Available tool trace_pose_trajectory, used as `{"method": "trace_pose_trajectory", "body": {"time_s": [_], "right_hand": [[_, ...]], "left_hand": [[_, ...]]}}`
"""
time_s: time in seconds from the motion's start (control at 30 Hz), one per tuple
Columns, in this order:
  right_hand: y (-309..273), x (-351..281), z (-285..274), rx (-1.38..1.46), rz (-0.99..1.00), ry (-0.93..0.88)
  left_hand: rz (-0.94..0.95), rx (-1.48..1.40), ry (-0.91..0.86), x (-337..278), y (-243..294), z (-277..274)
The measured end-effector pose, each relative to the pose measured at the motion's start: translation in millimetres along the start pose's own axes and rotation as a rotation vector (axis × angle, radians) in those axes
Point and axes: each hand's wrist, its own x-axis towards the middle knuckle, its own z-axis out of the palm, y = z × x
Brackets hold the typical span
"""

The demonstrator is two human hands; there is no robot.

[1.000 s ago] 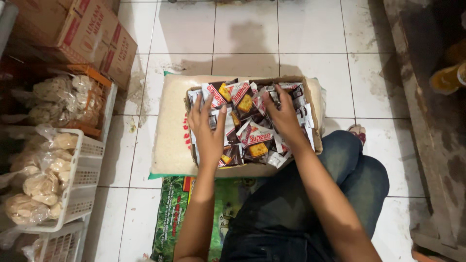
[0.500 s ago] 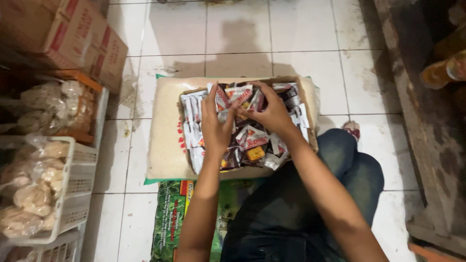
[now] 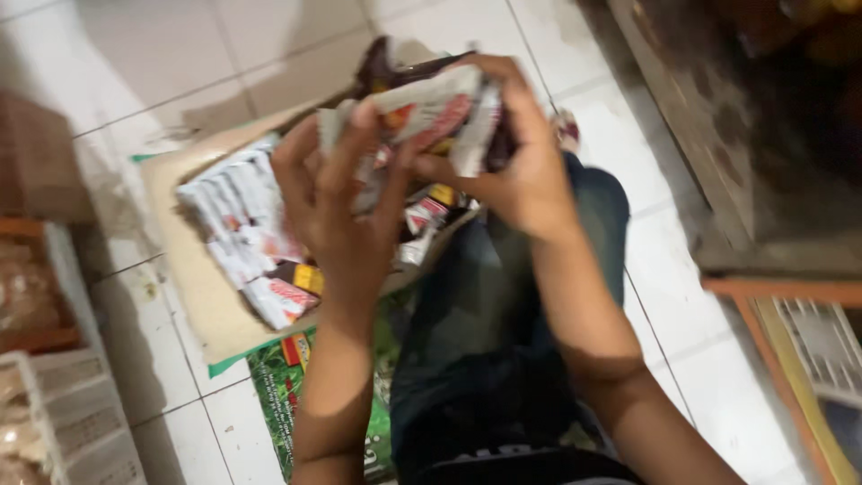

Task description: The person picks up a box filled with small packets and sits on the floor to sort through them by hand, moving packets between the box and their lap.

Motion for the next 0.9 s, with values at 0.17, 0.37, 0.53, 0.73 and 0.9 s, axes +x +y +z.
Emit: {"method": "trace_pose_trajectory", "body": {"time_s": [0.17, 0.37, 0.53, 0.73, 0.9], "right_hand": [[-26, -77, -79, -0.146, 0.248, 0.212], [24, -163, -123, -0.151, 0.642, 0.492], [54, -181, -90, -0.338, 0.545, 0.643], [54, -173, -49, -0.760, 0.511, 0.557], [59, -194, -60, -0.716, 0.412, 0.395]], "left_hand": [[-0.256, -0.346, -0.220, -49, 73, 72], [-0.374, -0.465, -0.407, -115, 87, 127], [-0.508, -0.433, -0.636, -136, 60, 132], [-0.307, -0.384, -0.662, -148, 43, 118], [-0.428, -0.275, -0.689, -154, 34, 92]]}}
